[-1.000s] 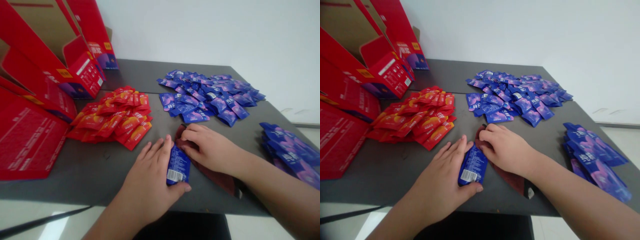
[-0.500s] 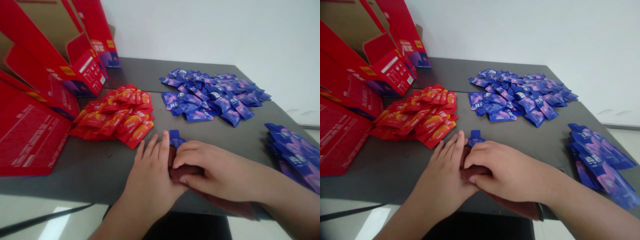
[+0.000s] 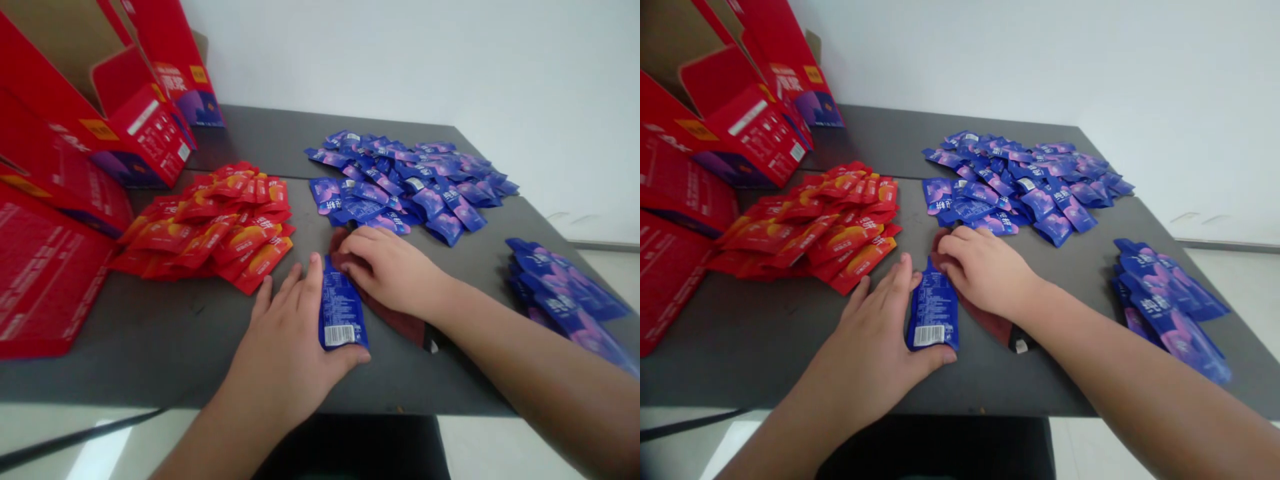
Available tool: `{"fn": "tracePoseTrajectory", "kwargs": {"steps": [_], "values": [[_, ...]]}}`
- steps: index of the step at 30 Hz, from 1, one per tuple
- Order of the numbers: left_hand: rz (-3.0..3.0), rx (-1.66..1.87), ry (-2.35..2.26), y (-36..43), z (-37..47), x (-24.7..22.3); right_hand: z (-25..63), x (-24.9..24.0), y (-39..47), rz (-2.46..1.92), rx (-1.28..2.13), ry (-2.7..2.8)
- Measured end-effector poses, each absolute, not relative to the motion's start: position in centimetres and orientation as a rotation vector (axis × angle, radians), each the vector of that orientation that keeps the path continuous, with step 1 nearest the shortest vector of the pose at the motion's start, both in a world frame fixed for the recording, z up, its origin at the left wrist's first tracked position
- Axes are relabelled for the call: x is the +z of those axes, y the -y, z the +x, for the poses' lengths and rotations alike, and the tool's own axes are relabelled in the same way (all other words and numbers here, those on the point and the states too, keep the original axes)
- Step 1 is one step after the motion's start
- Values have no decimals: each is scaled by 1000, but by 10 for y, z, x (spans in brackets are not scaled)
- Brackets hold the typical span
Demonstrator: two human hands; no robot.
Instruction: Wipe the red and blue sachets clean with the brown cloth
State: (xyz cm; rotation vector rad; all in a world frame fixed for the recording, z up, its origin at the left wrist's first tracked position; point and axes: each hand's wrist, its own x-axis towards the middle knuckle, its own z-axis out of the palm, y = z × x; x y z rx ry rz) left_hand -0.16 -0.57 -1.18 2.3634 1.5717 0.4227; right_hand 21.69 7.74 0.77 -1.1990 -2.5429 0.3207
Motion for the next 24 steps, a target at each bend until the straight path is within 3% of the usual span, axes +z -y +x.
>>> {"fn": "tracePoseTrajectory", "kwargs": {"steps": [5,9,15,17,20,22,24], "values": [[2523,317,-1189,21,-4,-1,220,-1,-87,-1281,230,2425],[2591,369,-1170,50,-5,-3,220,-4,-84,-1266,237,2398],[2642,796,-1213,68,-41,-5,235,29,-61,-1151,195,2189],[2406,1055,-1400,71,-43,-1,236,46,-27,-1259,366,2029],[1987,1289,-1531,81,-18,8,223,54,39,-1213,1116,1600],[1924,1335,-1305,89,12,12,210,44,78,-1022,1474,1313],[2059,1330,-1047,94,38,13,207,29,102,-925,1518,1071]]}}
